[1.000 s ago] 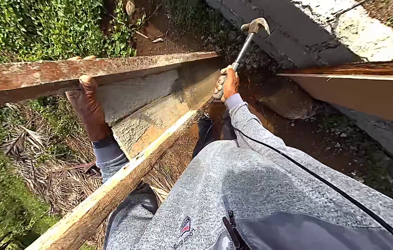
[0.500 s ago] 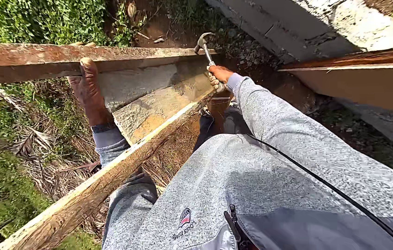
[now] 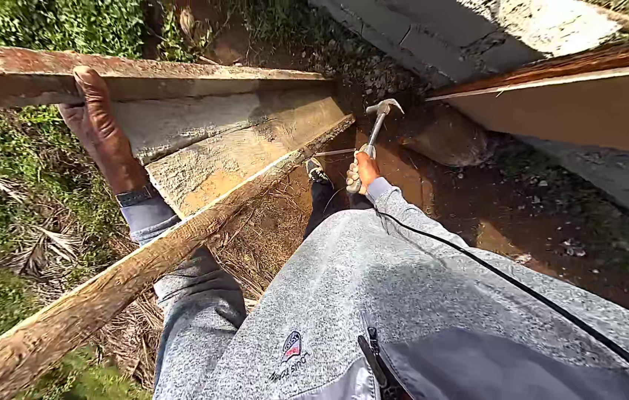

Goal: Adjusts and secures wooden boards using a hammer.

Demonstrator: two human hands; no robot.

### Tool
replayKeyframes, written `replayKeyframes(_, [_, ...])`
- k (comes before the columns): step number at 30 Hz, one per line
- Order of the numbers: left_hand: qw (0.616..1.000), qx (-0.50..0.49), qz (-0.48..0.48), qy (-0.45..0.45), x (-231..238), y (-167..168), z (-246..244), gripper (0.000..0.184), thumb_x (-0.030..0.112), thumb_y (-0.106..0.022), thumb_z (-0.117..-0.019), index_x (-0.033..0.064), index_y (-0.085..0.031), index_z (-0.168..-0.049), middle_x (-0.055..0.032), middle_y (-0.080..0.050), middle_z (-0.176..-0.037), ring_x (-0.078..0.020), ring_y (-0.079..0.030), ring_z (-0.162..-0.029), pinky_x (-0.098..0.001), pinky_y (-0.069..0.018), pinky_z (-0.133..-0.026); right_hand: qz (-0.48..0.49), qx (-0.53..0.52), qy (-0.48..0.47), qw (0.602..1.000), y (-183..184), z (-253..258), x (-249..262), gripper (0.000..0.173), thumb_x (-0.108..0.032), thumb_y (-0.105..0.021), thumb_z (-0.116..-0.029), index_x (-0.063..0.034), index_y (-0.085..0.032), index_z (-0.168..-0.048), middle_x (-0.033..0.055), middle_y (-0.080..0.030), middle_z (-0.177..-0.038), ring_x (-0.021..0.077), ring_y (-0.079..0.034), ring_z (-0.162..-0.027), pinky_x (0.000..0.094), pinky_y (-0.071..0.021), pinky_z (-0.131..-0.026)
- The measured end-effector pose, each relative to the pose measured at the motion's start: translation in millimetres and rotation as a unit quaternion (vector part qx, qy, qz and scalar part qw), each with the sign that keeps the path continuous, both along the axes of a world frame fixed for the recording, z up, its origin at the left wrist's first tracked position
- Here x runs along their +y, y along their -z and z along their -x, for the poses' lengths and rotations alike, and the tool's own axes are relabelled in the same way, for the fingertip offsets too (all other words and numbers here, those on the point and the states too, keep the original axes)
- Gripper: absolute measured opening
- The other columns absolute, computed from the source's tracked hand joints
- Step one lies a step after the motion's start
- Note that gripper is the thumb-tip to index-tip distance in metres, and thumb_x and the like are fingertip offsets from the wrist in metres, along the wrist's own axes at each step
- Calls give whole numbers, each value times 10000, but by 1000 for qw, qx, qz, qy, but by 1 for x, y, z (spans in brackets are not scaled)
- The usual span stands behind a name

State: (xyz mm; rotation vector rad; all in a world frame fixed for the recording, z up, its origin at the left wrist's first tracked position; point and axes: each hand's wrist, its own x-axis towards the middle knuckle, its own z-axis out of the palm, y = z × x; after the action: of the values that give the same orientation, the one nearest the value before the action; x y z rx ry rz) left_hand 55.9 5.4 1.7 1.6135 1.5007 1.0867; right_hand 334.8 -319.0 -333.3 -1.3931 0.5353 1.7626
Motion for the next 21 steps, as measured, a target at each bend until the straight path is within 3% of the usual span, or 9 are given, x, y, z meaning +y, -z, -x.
replayKeyframes(3, [1000,11,1,16,6,-3,-15,449,294,-644,-1019,-4,-480,-1312,-56,-704,-1084,-138,-703,-1022,-346,-596,-943,13,118,-77,990,12,4,-8,355,-446,-407,-1084,-203,-424,-825,-72,-322,-538,64,-326,-376,233,-366,-357])
replayKeyframes(9, [999,23,2,24,28,-2,-28,503,317,-629,-1026,-16,-447,-1356,-68,-702,-1122,-138,-698,-1054,-346,-592,-963,50,-72,28,996,10,18,-4,378,-451,-427,-1070,-149,-457,-843,-27,-387,-540,129,-419,-387,340,-469,-394])
replayKeyframes(12, [999,39,1,19,37,-4,-39,535,344,-651,-1010,-12,-463,-1363,-70,-698,-1139,-131,-693,-1063,-333,-590,-959,20,-2,-149,989,29,8,-7,350,-445,-449,-1063,-147,-464,-878,-43,-359,-565,103,-384,-400,307,-446,-399])
replayKeyframes(14, [998,51,3,41,42,-3,-40,573,365,-656,-1004,-11,-447,-1382,-76,-692,-1171,-137,-690,-1089,-341,-589,-973,2,-44,-293,955,46,-12,-10,380,-482,-501,-1042,-113,-528,-953,-6,-406,-589,130,-418,-406,334,-467,-404])
replayKeyframes(16, [997,49,6,58,51,-3,-40,599,387,-658,-1000,-13,-446,-1391,-85,-693,-1186,-154,-687,-1107,-365,-582,-993,5,-189,-403,895,43,-30,-3,482,-492,-550,-1034,-35,-614,-1174,142,-582,-809,255,-569,-609,462,-529,-575])
replayKeyframes(17, [997,56,10,56,53,-4,-40,606,402,-656,-999,-11,-451,-1392,-82,-695,-1187,-150,-686,-1110,-361,-579,-995,5,-250,-445,860,46,-35,-4,504,-435,-577,-1030,2,-592,-1281,233,-663,-1014,347,-672,-826,556,-563,-745])
replayKeyframes(18, [996,70,15,50,54,-4,-39,608,413,-644,-1004,-10,-449,-1394,-76,-695,-1193,-138,-684,-1111,-350,-575,-996,3,-288,-470,834,50,-37,-8,514,-348,-598,-1026,39,-550,-1360,287,-662,-1203,416,-677,-1079,622,-526,-947])
replayKeyframes(19, [995,93,20,40,57,-5,-39,608,433,-621,-1013,-1,-448,-1401,-62,-690,-1203,-115,-678,-1113,-333,-569,-995,-2,-323,-487,811,57,-41,-12,505,-282,-603,-1014,61,-534,-1378,305,-641,-1282,444,-639,-1201,642,-480,-1033])
replayKeyframes(21, [990,134,32,21,63,-6,-40,626,475,-587,-1019,21,-443,-1425,-43,-680,-1234,-86,-665,-1130,-309,-557,-1003,-10,-365,-513,777,83,-49,-21,489,-240,-590,-1008,63,-530,-1387,300,-629,-1318,451,-612,-1251,642,-465,-1058])
